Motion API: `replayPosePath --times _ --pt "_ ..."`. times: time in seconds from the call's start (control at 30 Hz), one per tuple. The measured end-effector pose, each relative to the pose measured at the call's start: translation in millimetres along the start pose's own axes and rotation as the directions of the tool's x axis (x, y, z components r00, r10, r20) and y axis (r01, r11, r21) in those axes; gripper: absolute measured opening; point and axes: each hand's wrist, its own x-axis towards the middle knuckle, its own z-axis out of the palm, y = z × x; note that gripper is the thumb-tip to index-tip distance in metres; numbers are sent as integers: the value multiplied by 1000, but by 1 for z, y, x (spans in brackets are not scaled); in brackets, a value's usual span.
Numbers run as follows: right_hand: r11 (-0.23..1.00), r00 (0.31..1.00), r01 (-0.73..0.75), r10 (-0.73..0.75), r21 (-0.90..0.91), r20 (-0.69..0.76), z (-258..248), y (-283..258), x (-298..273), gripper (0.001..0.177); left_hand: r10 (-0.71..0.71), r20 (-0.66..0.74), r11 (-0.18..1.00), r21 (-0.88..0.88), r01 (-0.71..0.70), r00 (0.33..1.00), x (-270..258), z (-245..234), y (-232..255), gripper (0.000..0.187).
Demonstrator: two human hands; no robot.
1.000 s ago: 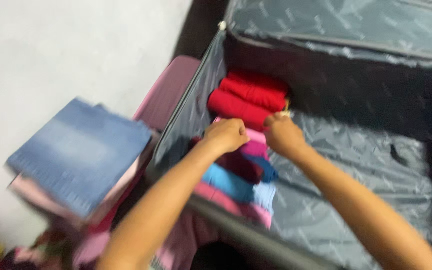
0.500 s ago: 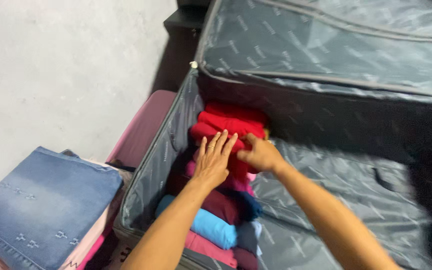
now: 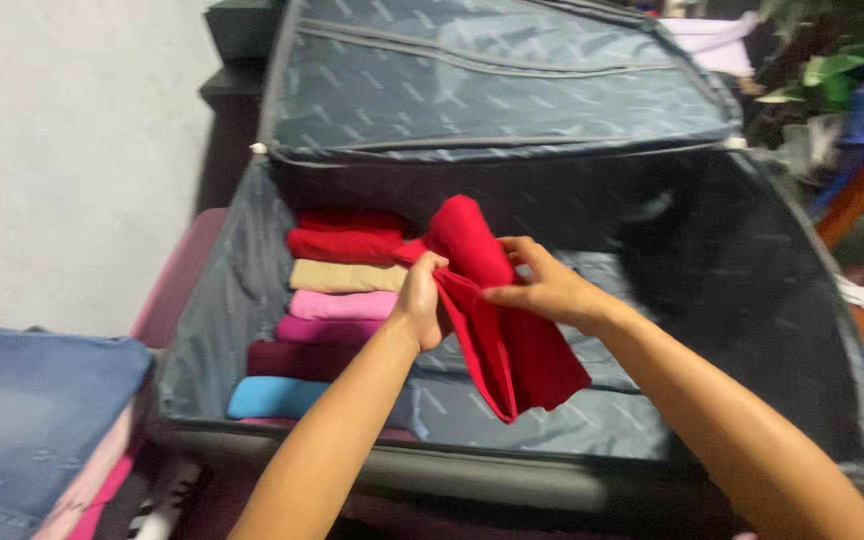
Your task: The person folds several shirts and a pair of shorts, then places them into a suitcase one at a time.
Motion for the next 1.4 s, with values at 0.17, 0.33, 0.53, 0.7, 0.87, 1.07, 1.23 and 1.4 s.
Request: replayPosePath --times 0.17,0.33,0.53,0.7,0.87,1.07,1.23,1.4 --pt "736 993 -102 121 669 19 -58 53 -21 82 26 158 1000 12 -28 987 17 42 -8 63" --pt "802 951 -70 232 593 -202 -60 90 -25 76 -75 230 987 158 39 970 51 81 -32 95" --pt "939 916 -24 159 344 -369 -54 105 -21 74 -155 170 972 200 120 973 74 68 -71 86" --pt "961 878 151 -238 -232 -415 -54 100 -24 85 221 -82 861 485 -155 972 87 52 -95 115" --pt "810 847 263 -454 -524 -276 -53 86 -28 92 575 167 432 770 -471 801 71 45 -97 125" --pt "319 570 336 -818 -886 -79 -50 67 -29 64 509 -306 858 246 -450 804 62 88 -84 93" --pt "365 747 139 -649 -921 -144 -22 74 -30 27 601 -434 765 71 -640 671 75 99 -65 84" --pt "915 923 87 75 394 -377 -7 115 2 37 473 -457 797 -141 -587 753 76 97 -63 82"
